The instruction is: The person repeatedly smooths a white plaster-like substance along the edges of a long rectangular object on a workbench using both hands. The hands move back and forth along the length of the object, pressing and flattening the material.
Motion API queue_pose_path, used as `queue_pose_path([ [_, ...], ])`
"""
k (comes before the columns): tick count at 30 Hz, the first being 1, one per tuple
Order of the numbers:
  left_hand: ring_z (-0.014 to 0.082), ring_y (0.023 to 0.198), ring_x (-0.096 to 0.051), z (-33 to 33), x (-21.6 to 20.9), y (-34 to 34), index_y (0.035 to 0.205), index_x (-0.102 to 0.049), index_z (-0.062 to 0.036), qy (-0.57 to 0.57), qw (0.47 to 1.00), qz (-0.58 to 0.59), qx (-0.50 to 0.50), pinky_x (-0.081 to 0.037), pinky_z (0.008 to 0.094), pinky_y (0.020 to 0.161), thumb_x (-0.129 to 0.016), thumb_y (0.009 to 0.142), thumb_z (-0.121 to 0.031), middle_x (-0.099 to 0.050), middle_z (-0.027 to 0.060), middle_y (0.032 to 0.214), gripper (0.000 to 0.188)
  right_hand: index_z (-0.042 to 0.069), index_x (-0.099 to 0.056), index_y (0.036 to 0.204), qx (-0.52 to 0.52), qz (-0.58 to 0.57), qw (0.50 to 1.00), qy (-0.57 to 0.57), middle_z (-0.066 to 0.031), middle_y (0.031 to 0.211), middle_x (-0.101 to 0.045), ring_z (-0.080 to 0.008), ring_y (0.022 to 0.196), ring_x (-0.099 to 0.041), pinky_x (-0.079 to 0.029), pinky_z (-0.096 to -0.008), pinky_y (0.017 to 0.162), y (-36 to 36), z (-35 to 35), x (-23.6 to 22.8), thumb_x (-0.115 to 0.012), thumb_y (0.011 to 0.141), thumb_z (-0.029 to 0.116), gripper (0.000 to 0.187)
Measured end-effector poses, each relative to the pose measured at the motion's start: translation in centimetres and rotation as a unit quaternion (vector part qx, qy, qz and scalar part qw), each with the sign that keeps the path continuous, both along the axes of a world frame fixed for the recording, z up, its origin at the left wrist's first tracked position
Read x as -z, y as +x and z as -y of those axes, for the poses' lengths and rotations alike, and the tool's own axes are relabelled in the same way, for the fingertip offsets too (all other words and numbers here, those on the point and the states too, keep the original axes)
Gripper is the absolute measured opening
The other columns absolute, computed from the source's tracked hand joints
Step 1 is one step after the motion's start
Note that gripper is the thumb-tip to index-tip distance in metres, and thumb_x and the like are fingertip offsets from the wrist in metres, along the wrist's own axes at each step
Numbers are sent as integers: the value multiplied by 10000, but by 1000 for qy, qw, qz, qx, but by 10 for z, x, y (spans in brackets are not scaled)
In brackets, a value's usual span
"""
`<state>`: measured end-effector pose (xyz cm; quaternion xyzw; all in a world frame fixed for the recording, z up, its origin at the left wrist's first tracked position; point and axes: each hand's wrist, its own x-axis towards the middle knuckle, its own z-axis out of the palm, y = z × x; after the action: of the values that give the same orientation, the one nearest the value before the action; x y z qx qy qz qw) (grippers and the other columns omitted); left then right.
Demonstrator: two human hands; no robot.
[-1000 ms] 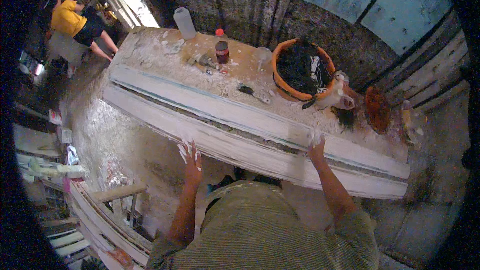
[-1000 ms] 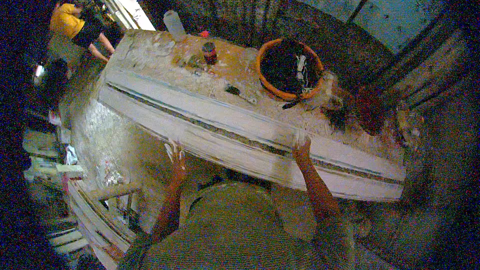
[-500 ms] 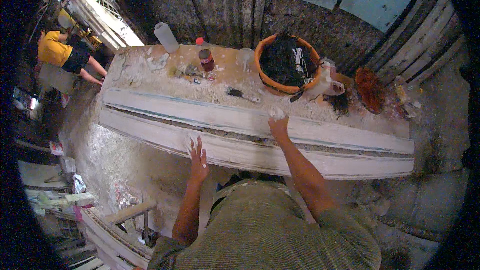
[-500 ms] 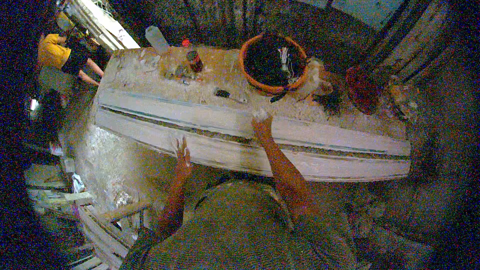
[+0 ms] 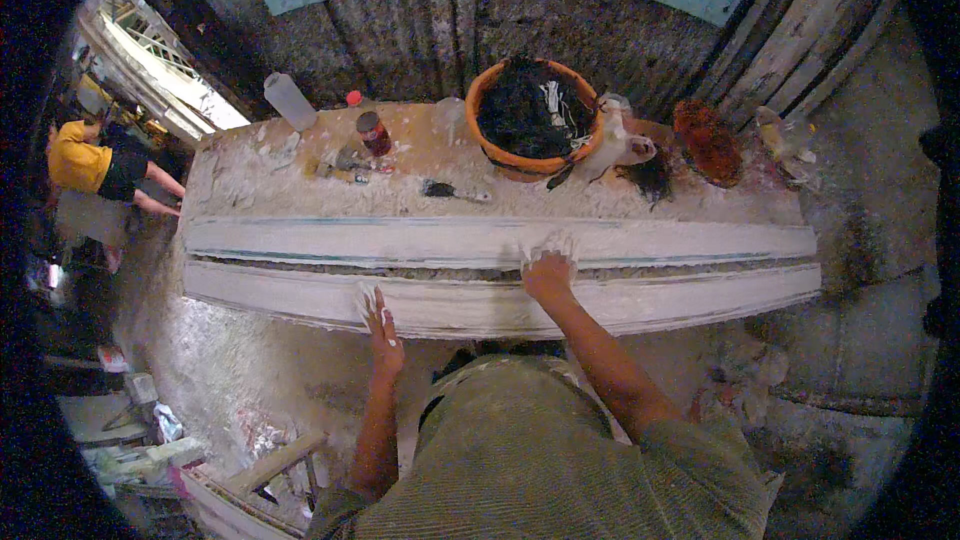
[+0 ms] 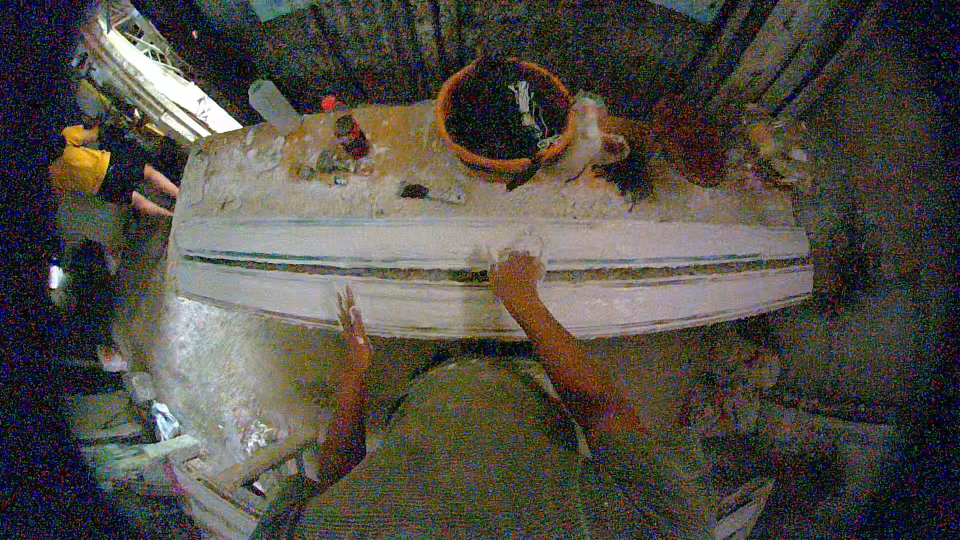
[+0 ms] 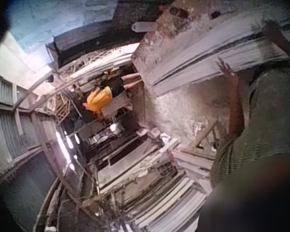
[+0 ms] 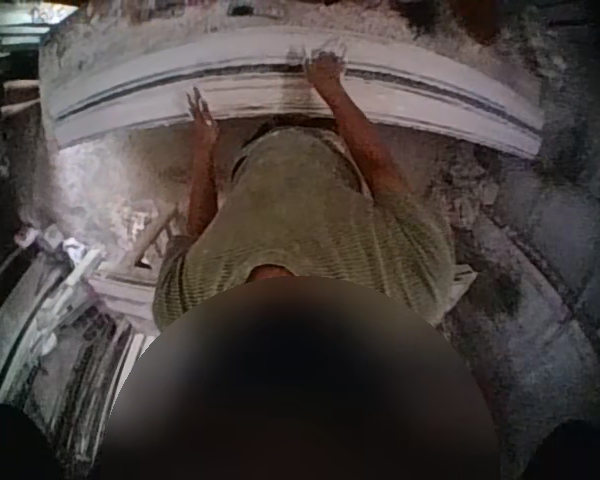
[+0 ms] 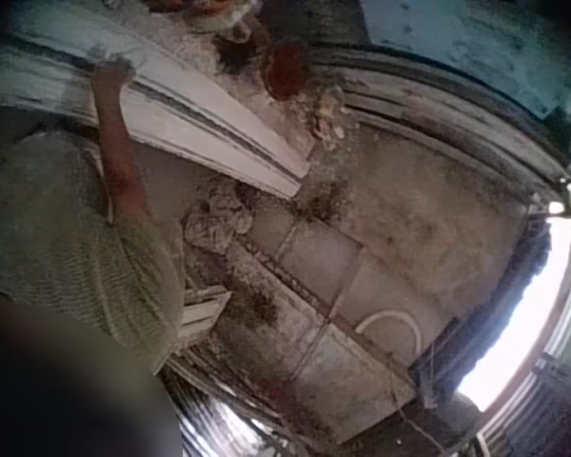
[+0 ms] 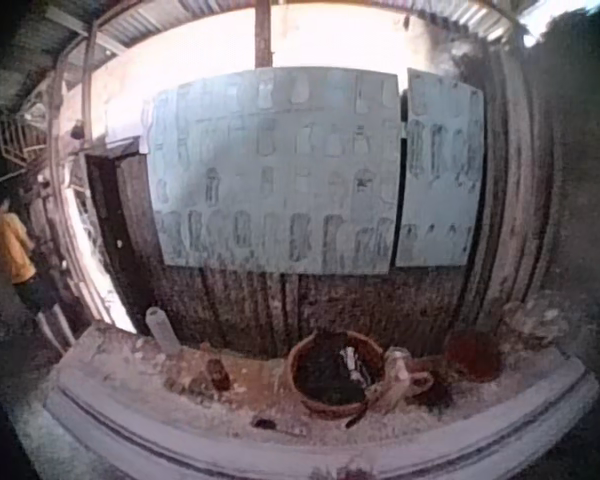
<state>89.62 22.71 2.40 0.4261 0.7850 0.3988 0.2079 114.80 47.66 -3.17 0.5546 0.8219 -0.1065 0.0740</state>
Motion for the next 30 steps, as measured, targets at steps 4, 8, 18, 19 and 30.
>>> queue_pose_path([
  [4,378,1593,-27,-15,-4,9,1640,-255,-103,-4,1000,22,-10,-51,498,1273,-274,1135,-346,-132,219,1709,561,104,-772,1101,-101,20,995,-15,-147,1218,-660,-386,1198,-562,-466,-606,948,-13,15,3,-587,913,454,438],
  [8,386,1590,-40,-16,-6,9,1638,-262,-103,-7,1000,24,10,-63,502,1271,-294,1130,-342,-138,223,1706,561,110,-773,1129,-77,28,995,-62,-197,1286,-637,-406,1248,-545,-463,-615,968,3,14,-12,-613,886,436,437],
  [18,407,1581,-71,-19,-1,0,1631,-281,-104,-12,999,20,39,-94,510,1266,-344,1119,-332,-155,234,1699,565,-32,-615,1308,-120,-55,990,-49,-281,1367,-559,-454,1249,-541,-406,-627,1048,6,22,-1,-578,945,467,618],
  [19,409,1580,-75,-20,-2,-1,1630,-283,-104,-11,999,21,40,-97,511,1265,-349,1117,-331,-156,235,1698,565,-36,-608,1305,-143,-56,986,-69,-290,1365,-554,-452,1242,-546,-409,-631,1038,4,24,3,-581,946,468,620],
  [30,433,1570,-109,-9,-2,-7,1623,-304,-104,-25,999,15,37,-131,521,1260,-404,1104,-321,-174,246,1690,571,-1,-746,1100,-113,-111,979,-128,-311,1341,-585,-552,1197,-551,-379,-666,1079,-50,44,30,-555,962,515,567],
])
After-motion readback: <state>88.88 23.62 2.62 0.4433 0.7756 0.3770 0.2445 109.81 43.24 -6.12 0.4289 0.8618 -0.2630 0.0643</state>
